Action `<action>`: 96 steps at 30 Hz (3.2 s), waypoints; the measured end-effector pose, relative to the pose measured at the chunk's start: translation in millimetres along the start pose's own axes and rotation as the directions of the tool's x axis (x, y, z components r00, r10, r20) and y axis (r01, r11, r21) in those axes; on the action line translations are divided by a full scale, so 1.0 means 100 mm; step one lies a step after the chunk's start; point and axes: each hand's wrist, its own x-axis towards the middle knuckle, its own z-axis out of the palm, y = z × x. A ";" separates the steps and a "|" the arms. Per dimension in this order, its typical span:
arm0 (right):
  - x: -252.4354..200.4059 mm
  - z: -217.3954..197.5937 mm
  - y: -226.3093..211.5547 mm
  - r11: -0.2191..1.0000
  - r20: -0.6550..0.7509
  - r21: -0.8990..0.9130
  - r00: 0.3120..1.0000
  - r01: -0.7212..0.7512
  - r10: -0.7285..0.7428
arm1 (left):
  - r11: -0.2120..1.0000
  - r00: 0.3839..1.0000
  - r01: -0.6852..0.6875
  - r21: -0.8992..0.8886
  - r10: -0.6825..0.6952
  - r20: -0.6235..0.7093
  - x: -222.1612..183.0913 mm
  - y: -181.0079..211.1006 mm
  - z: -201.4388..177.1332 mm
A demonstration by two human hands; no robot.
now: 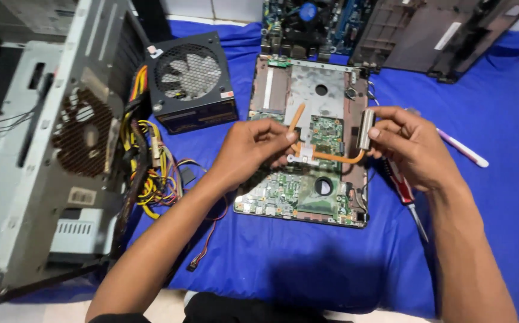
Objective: The person is installing a heatsink onto a laptop motherboard, securing it with a screwdriver, and then cleaning the board with a toothbrush.
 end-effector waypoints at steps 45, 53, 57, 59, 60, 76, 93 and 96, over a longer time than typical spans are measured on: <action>-0.24 0.64 -0.46 0.443 -0.248 -0.821 0.923 -0.361 0.293 | 0.664 0.879 -0.288 0.690 0.469 -0.085 -0.14 -0.15 -0.26; -0.22 0.55 -0.34 0.429 -0.124 -0.871 0.953 -0.238 0.275 | 0.640 0.908 -0.228 0.734 0.411 -0.076 -0.11 -0.26 -0.34; -0.23 0.52 -0.31 0.408 -0.105 -0.893 0.969 -0.191 0.224 | 0.614 0.909 -0.281 0.738 0.416 0.000 -0.14 -0.27 -0.24; -0.22 0.53 -0.32 0.433 -0.115 -0.877 0.966 -0.209 0.234 | 0.599 0.913 -0.285 0.748 0.408 0.021 -0.15 -0.28 -0.21; -0.22 0.53 -0.33 0.456 -0.123 -0.861 0.962 -0.225 0.242 | 0.584 0.915 -0.290 0.759 0.401 0.041 -0.15 -0.29 -0.19; -0.21 0.43 -0.21 0.637 -0.163 -0.714 0.954 -0.290 0.252 | 0.589 0.853 -0.297 0.752 0.518 -0.068 -0.04 -0.39 -0.03; -0.17 0.19 -0.18 0.808 -0.140 -0.492 0.945 -0.325 0.295 | 0.630 0.860 -0.335 0.701 0.508 -0.046 0.10 -0.52 -0.02; -0.16 0.17 -0.16 0.748 -0.151 -0.571 0.939 -0.338 0.309 | 0.624 0.871 -0.325 0.711 0.490 -0.032 0.08 -0.53 -0.03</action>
